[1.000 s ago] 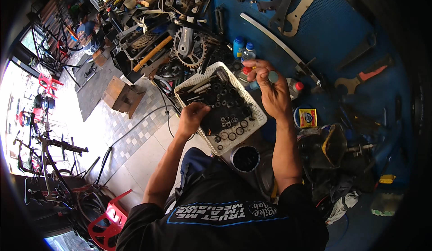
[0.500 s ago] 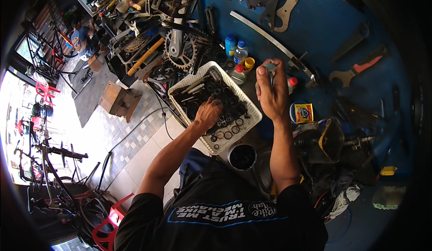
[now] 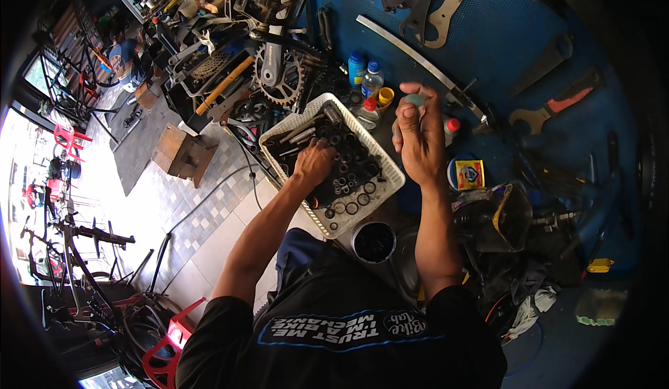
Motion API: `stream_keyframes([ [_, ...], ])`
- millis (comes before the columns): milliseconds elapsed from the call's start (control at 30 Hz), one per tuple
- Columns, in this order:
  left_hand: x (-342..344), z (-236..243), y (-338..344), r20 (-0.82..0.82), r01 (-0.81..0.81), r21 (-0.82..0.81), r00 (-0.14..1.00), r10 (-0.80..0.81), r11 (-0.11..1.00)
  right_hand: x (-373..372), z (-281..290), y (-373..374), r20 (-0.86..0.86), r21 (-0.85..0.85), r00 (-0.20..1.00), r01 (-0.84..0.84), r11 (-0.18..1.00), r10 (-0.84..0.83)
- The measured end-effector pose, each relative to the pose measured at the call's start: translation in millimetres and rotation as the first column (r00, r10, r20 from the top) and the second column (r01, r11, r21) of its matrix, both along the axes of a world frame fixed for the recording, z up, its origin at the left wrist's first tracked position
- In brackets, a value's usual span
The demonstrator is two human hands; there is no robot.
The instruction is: The person applies lubricant to small bicycle parts from a basket, then picks up a bicycle fork and applies lubricant to its pivot points. The person handles the fork and parts one at a time, repeatedly applying lubricant to different areas.
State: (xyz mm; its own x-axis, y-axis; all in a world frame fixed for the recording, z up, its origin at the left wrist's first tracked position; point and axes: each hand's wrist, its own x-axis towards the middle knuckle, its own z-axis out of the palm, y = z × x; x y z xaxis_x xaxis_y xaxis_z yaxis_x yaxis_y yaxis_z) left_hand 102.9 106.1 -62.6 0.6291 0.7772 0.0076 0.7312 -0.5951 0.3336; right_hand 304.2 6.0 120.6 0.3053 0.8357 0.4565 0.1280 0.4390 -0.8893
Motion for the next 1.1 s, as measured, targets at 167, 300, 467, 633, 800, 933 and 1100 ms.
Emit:
stream_keyframes([
  [167, 5.8, -8.3, 0.8, 0.02, 0.002, 0.0, 1.0, -0.002, 1.0, -0.8, 5.3, -2.2, -0.017, 0.111, 0.99, -0.136, 0.985, 0.138],
  [300, 7.7, -11.4, 2.6, 0.063, 0.024, -0.022, 0.998, -0.023, 0.999, 2.7, 2.8, 1.0, 0.026, 0.163, 0.995, -0.102, 0.981, 0.1],
  [467, 10.3, -22.2, 8.6, 0.082, 0.009, -0.088, 0.997, -0.002, 0.996, -4.4, 2.5, 0.6, -0.077, 0.115, 0.984, -0.149, 0.982, 0.158],
  [633, 14.0, -22.5, 8.1, 0.032, 0.026, -0.087, 0.999, -0.024, 0.996, -2.9, 3.9, 0.1, -0.074, 0.097, 0.979, -0.181, 0.979, 0.188],
  [800, 15.8, -21.6, 9.7, 0.032, 0.071, -0.034, 0.997, -0.07, 0.997, -6.0, 8.5, -1.4, -0.074, 0.086, 0.973, -0.213, 0.973, 0.219],
  [933, 15.1, -18.4, 12.4, 0.017, 0.076, -0.041, 0.997, -0.076, 0.996, -4.7, 8.3, -0.5, -0.075, 0.079, 0.96, -0.263, 0.962, 0.268],
  [1100, 5.0, -8.9, 13.4, 0.276, 0.001, -0.311, 0.957, 0.089, 0.95, -4.9, 13.8, -4.7, -0.132, 0.108, 0.963, -0.221, 0.969, 0.234],
])
